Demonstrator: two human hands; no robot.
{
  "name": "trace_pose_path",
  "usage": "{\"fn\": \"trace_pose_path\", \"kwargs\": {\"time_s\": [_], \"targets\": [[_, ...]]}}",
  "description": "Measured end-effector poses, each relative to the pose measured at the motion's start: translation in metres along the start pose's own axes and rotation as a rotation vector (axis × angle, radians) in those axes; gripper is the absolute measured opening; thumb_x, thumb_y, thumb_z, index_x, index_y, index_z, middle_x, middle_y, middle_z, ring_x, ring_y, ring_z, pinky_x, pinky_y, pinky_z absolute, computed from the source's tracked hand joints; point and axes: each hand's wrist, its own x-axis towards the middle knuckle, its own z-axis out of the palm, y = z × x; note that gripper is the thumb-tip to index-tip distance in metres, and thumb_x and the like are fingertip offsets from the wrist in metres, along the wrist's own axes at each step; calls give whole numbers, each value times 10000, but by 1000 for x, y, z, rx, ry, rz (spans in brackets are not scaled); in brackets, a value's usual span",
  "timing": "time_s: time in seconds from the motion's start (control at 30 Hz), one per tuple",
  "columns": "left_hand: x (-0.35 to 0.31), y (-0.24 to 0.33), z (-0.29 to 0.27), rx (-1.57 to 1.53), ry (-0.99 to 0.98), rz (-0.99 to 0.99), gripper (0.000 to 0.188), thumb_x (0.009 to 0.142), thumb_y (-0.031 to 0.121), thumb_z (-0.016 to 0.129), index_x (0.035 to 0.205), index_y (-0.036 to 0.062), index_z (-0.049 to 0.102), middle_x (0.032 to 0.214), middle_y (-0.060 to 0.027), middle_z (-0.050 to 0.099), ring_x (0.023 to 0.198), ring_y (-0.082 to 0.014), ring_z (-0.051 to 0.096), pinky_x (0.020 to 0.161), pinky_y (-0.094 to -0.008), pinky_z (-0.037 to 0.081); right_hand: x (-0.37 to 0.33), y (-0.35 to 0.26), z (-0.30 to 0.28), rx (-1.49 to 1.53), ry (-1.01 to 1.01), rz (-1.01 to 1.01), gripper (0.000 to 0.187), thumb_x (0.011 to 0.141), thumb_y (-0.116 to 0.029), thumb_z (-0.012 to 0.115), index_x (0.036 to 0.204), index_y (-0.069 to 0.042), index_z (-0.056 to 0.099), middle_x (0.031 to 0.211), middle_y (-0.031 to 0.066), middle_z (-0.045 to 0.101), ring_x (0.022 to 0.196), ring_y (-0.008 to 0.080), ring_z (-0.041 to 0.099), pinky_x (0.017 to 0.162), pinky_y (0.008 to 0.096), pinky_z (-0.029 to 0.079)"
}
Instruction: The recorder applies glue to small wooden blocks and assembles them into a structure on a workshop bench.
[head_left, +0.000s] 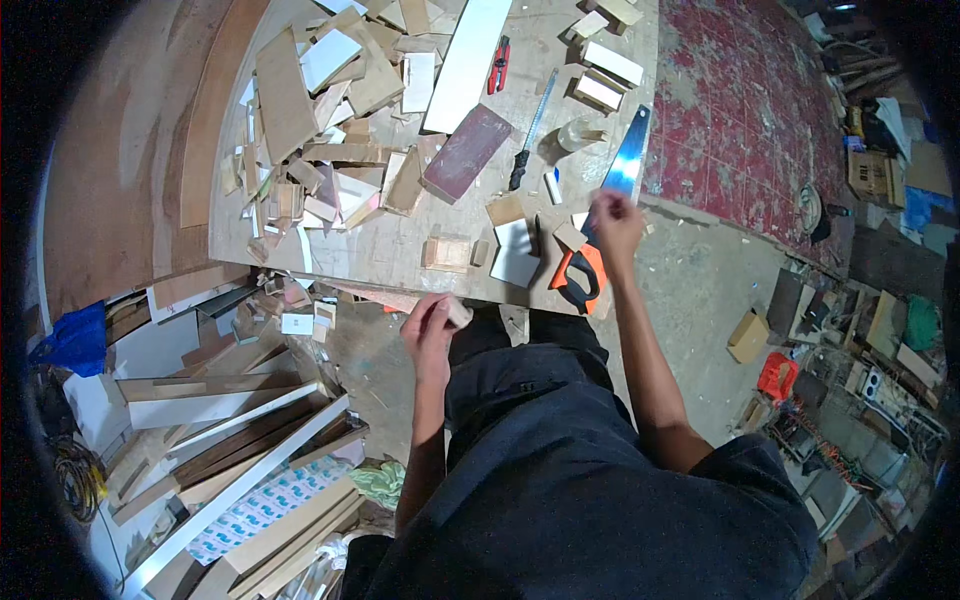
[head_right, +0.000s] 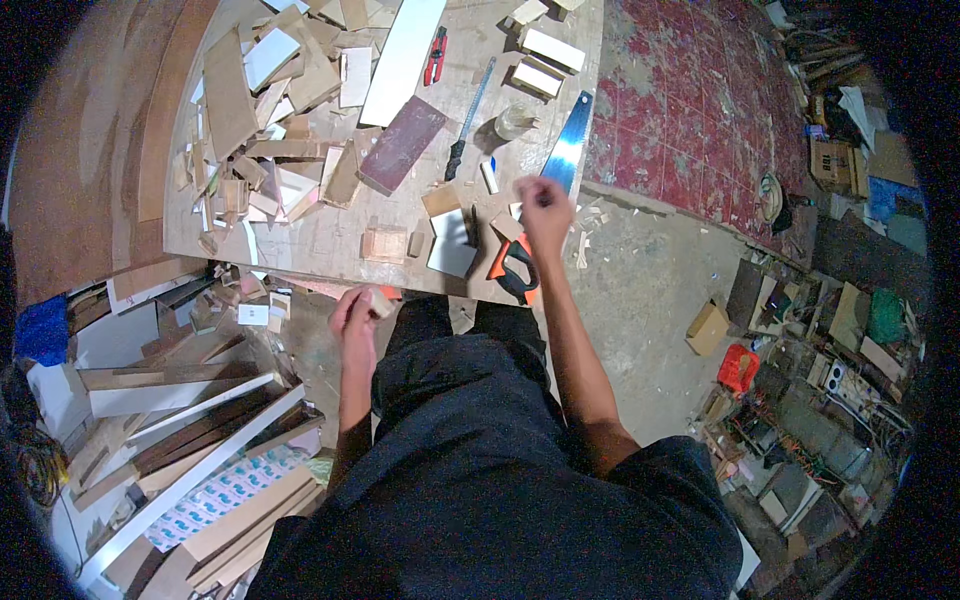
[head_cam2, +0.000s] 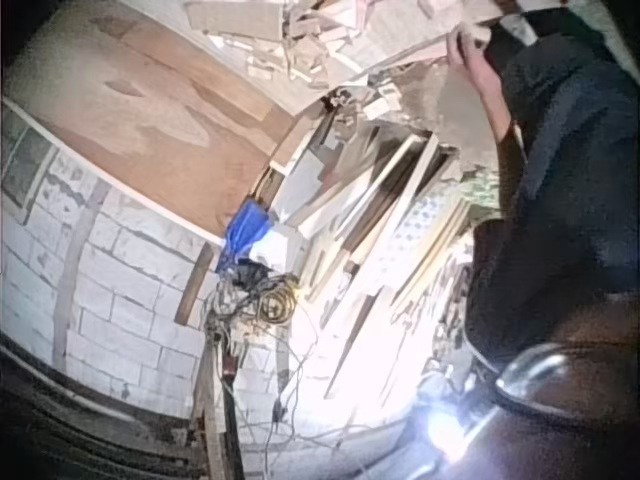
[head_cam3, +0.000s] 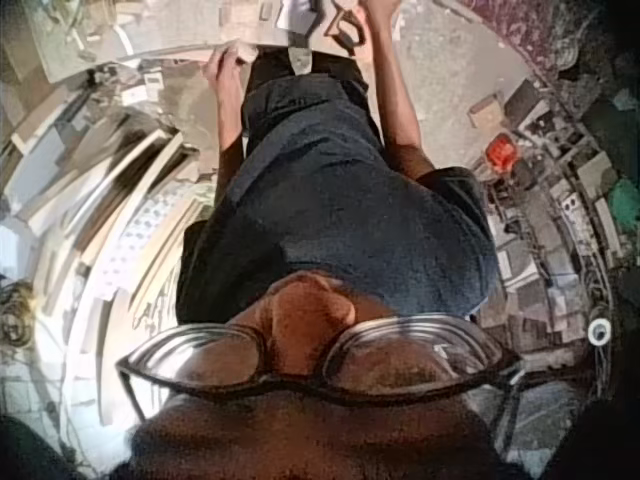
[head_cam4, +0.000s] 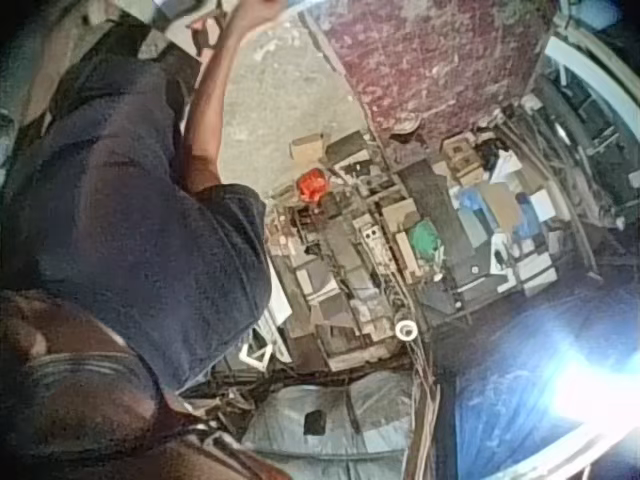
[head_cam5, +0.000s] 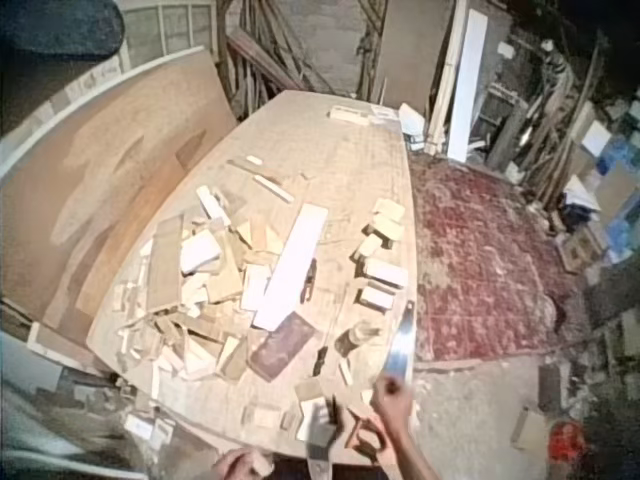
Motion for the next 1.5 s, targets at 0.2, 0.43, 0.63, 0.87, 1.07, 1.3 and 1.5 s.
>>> {"fn": "trace_pose_path", "kwargs": {"time_s": [0.2, 0.43, 0.63, 0.87, 1.07, 1.3, 1.5], "targets": [[-6, 18, -7, -354, 174, -240, 276, 889, 129, 610, 1108, -38, 593, 867, -97, 636, 680, -209, 648, 569, -288, 534, 81, -31, 4, -374, 241, -283, 491, 711, -342, 795, 1097, -76, 649, 851, 113, 662, 690, 206, 621, 655, 346, 502], [-14, 18, -10, -276, 169, -178, 255, 886, 122, 607, 1098, -20, 608, 930, -82, 634, 756, -182, 638, 623, -296, 531, 119, -29, 6, -615, -56, -368, 421, 752, -402, 721, 1035, -92, 691, 862, 142, 663, 788, 308, 646, 708, 390, 501], [-23, 23, -13, -272, 164, -148, 282, 884, 98, 595, 1141, -18, 596, 948, -77, 636, 791, -177, 641, 664, -279, 518, 128, -29, 5, -652, 23, -447, 324, 792, -374, 682, 956, -96, 711, 865, 136, 669, 793, 312, 648, 700, 396, 502], [-33, 48, -3, -261, 106, -109, 311, 857, 25, 604, 1167, 1, 600, 978, -41, 620, 848, -96, 589, 738, -275, 510, 114, -53, -17, -553, 130, -386, 360, 789, -403, 682, 945, -79, 714, 868, 143, 683, 788, 305, 662, 708, 371, 507], [-42, 43, -9, -324, 161, -63, 330, 854, -2, 596, 1184, -10, 583, 1032, -45, 608, 892, -107, 589, 772, -276, 508, 89, -62, -59, -176, 170, -245, 304, 857, -310, 667, 969, -30, 705, 791, 88, 688, 590, 148, 634, 556, 268, 492], [-58, 30, -14, -451, 210, -147, 308, 853, -14, 588, 1161, -18, 582, 1035, -61, 614, 911, -129, 604, 800, -297, 522, 37, -44, -106, 383, 101, 38, 230, 914, -220, 614, 969, -4, 673, 748, 27, 646, 561, 84, 595, 467, 195, 421], [-43, 3, -1, -77, 101, -148, 316, 792, -15, 639, 1106, -14, 597, 934, -66, 640, 842, -139, 623, 748, -264, 503, 1, -34, -114, 432, 36, 240, 227, 914, -259, 608, 882, -37, 644, 768, 24, 642, 594, 95, 617, 499, 212, 429]]}}
